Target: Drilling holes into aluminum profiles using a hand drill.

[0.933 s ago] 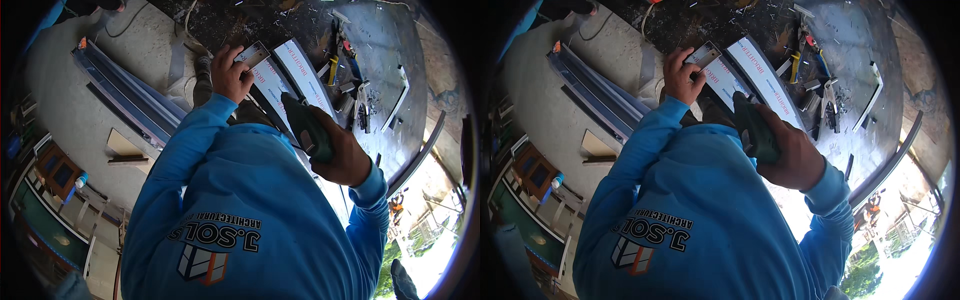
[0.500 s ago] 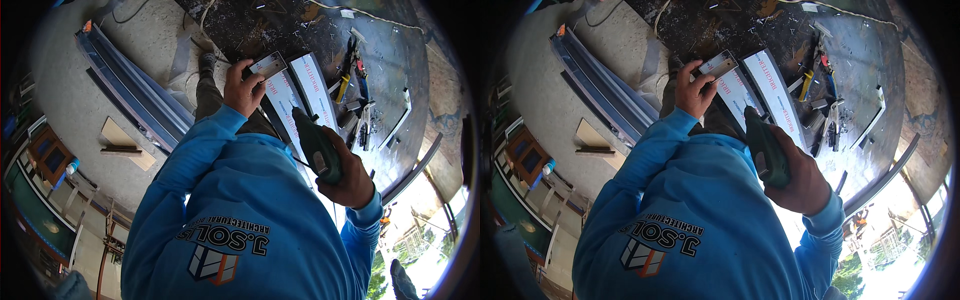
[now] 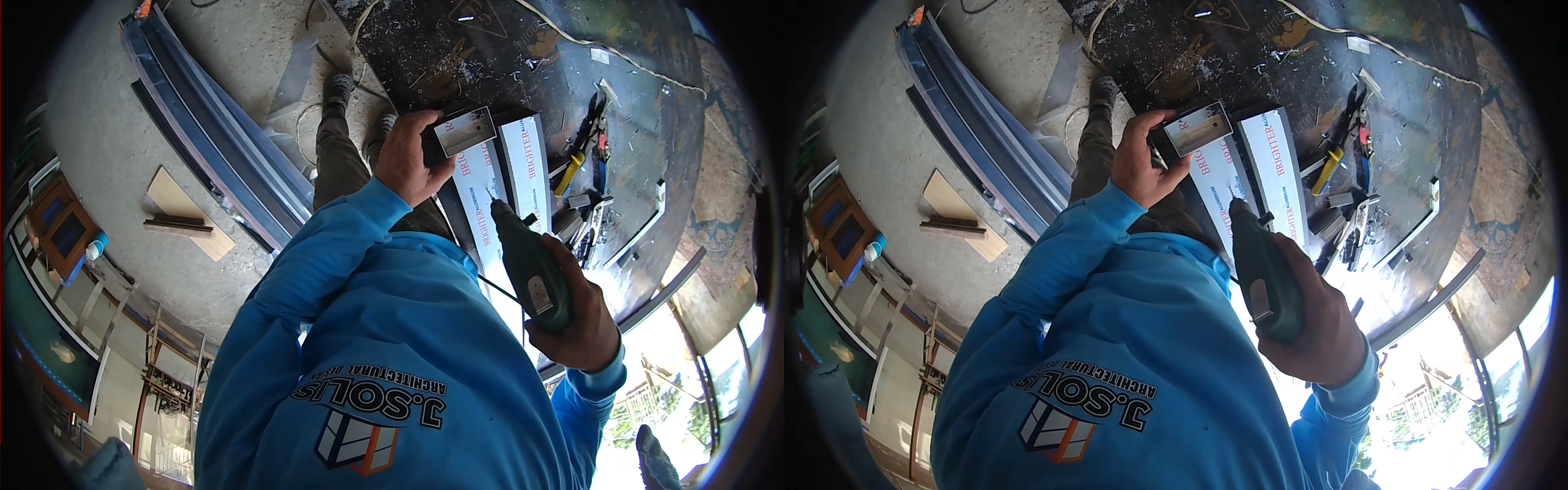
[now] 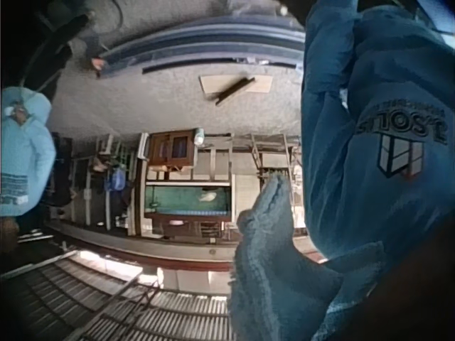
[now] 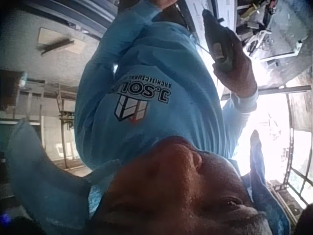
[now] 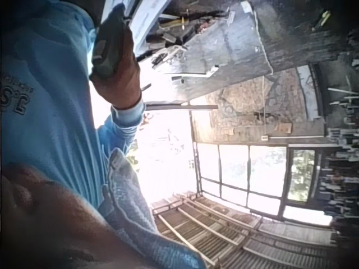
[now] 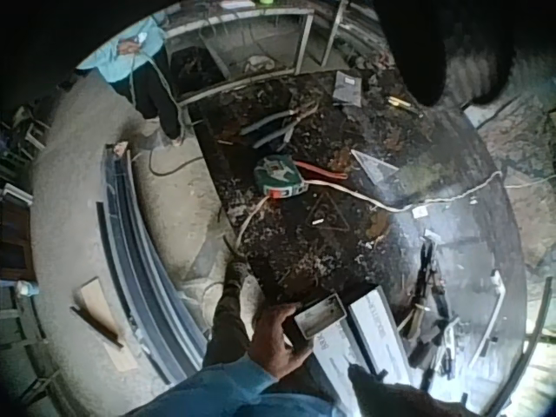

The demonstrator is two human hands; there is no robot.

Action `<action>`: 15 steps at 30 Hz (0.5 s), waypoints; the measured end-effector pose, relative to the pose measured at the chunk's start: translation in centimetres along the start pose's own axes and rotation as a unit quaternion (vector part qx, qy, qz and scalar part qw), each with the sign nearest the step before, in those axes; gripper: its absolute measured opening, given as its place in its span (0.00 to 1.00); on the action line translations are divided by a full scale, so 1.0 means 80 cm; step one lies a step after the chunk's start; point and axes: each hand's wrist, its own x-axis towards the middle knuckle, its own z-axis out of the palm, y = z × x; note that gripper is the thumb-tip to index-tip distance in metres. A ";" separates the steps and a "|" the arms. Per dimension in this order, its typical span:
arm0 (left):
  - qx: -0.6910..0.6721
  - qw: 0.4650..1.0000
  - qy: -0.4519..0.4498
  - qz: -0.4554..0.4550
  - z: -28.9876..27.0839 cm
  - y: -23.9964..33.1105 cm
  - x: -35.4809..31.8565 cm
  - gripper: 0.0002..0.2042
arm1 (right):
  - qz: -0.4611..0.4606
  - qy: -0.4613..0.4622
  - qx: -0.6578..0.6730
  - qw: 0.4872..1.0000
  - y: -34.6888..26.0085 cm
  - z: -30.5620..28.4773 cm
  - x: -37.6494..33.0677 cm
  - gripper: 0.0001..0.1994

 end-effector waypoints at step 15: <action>-0.016 1.000 -0.018 -0.001 0.002 -0.011 0.002 0.35 | -0.013 -0.012 -0.003 1.000 -0.011 -0.007 0.010 0.45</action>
